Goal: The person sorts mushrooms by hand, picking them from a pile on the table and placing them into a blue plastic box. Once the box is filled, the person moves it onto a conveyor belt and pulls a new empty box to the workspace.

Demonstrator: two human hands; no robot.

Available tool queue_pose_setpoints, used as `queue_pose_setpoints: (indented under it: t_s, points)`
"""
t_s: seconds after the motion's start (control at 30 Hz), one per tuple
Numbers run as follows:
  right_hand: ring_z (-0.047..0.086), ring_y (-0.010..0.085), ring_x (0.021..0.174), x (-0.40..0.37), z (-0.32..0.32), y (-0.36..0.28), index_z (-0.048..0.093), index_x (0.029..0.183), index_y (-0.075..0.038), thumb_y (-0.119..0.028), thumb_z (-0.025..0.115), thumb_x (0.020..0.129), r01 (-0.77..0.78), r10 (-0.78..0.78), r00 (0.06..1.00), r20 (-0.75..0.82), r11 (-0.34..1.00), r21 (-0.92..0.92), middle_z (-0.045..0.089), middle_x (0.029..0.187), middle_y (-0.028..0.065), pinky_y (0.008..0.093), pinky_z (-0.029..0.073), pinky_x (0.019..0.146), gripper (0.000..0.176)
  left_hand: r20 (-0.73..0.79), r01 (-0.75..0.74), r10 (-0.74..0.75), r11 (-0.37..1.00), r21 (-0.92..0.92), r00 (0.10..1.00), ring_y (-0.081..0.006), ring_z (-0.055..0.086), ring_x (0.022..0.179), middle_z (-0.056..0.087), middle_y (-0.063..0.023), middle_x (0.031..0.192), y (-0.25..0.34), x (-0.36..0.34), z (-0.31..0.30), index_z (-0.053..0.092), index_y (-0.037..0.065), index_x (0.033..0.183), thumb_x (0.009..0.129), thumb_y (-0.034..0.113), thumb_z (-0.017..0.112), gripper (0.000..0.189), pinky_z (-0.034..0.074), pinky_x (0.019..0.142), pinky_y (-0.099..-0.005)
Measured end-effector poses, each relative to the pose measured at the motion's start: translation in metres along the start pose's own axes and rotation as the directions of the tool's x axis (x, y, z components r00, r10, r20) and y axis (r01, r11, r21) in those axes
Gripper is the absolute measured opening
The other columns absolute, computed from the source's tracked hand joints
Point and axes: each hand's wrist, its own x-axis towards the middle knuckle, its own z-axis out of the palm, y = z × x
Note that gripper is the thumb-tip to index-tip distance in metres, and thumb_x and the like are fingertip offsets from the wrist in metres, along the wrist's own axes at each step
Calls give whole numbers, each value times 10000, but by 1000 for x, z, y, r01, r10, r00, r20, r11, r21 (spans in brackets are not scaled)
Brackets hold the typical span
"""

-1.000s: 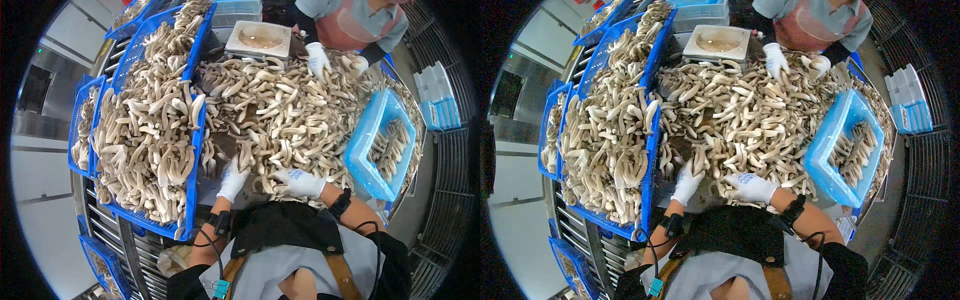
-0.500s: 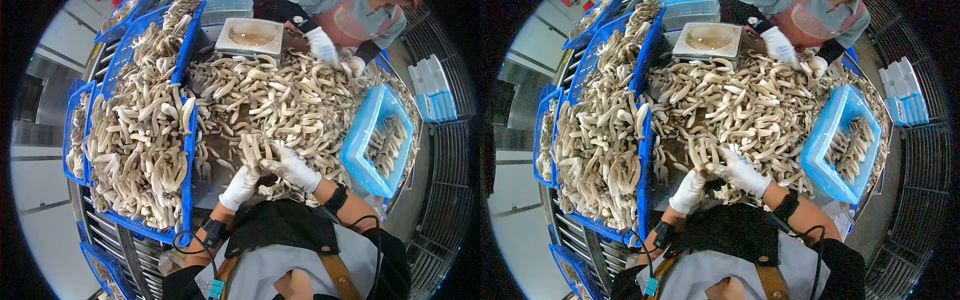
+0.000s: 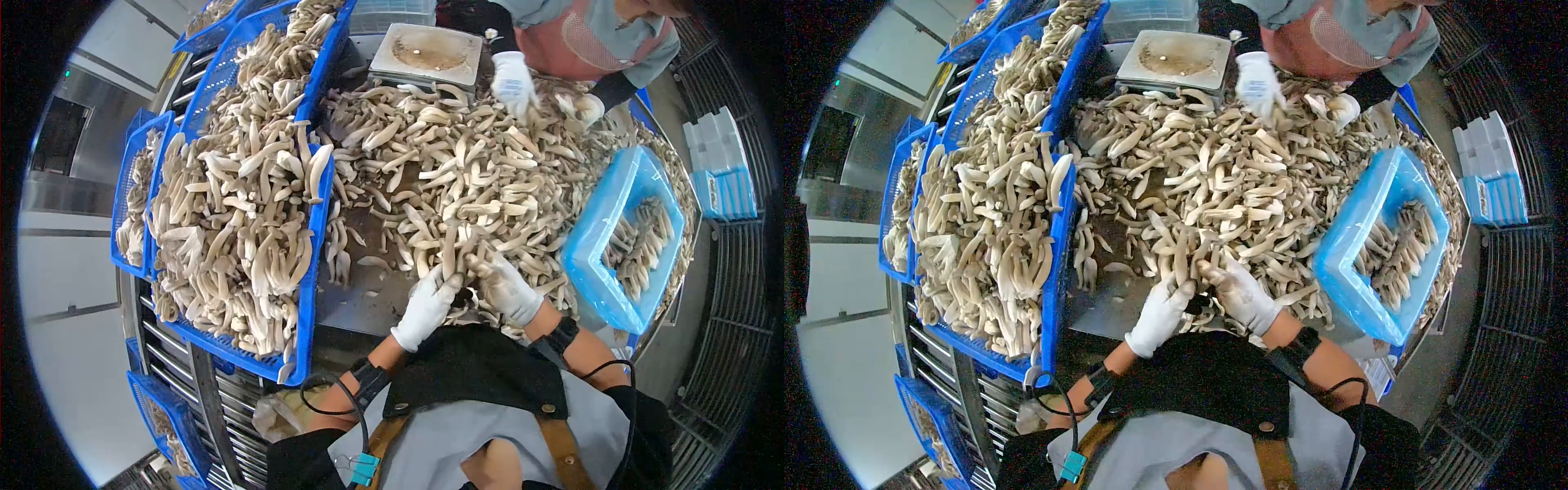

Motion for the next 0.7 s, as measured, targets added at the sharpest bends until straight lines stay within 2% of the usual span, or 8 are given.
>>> queue_pose_setpoints:
  t_s: [0.17,0.3,0.4,0.43,0.47,0.53,0.63,0.7]
  points:
    - [519,98,1094,-1,-9,23,413,1369,-18,-71,489,1003,26,-5,996,-92,975,221,561,1217,40,242,412,972,377,-103,-41,74,954,297,992,-143,539,694,634,-34,866,-4,3,11,584,7,1184,980,318,552,373,436,615,-348]
    - [528,98,1061,6,-8,14,412,1355,9,-154,515,1005,92,-90,996,-24,987,133,563,1182,33,236,426,946,400,-270,3,-28,996,-93,962,-195,563,727,626,-110,809,-35,11,10,579,29,1154,973,425,555,436,453,666,-366]
    - [523,111,1030,19,17,-16,448,1323,25,-361,541,987,-4,10,1000,-23,976,218,542,1177,14,252,433,941,520,-111,-72,107,956,286,988,-187,556,711,610,-84,795,-18,19,-9,581,41,1137,971,438,545,432,455,655,-353]
    - [527,120,1040,35,4,-13,462,1317,2,-304,575,953,-33,3,988,154,981,192,550,1163,15,275,431,940,489,-43,86,-76,943,323,996,-206,569,702,617,-106,793,11,20,-16,575,32,1133,970,478,517,479,465,651,-355]
    - [531,130,1049,51,-10,-9,476,1311,-21,-247,610,919,-56,0,945,327,985,161,558,1149,16,299,428,938,472,1,28,-31,914,405,1000,-190,595,707,635,-110,813,7,31,-31,585,37,1117,957,476,545,469,482,638,-329]
    - [548,140,1021,73,-23,-14,492,1304,-21,-231,640,883,-125,71,923,378,985,120,579,1118,20,297,430,942,493,232,-224,161,935,276,959,-184,623,733,652,-81,836,14,50,-52,603,19,1082,941,438,597,442,503,639,-331]
    - [600,145,970,97,-7,-47,634,1130,8,-222,644,889,-78,111,881,460,993,-90,657,1042,47,289,459,915,333,392,100,-198,961,258,898,-112,526,858,638,-2,938,63,55,-77,652,3,1088,897,588,603,617,460,821,-289]
    - [624,163,951,104,-4,-58,674,1066,2,-194,615,913,134,8,877,481,956,-261,681,1001,78,311,491,888,255,425,-9,-118,958,286,898,-132,540,808,640,-23,865,77,58,-85,654,6,1064,922,567,577,584,468,772,-318]
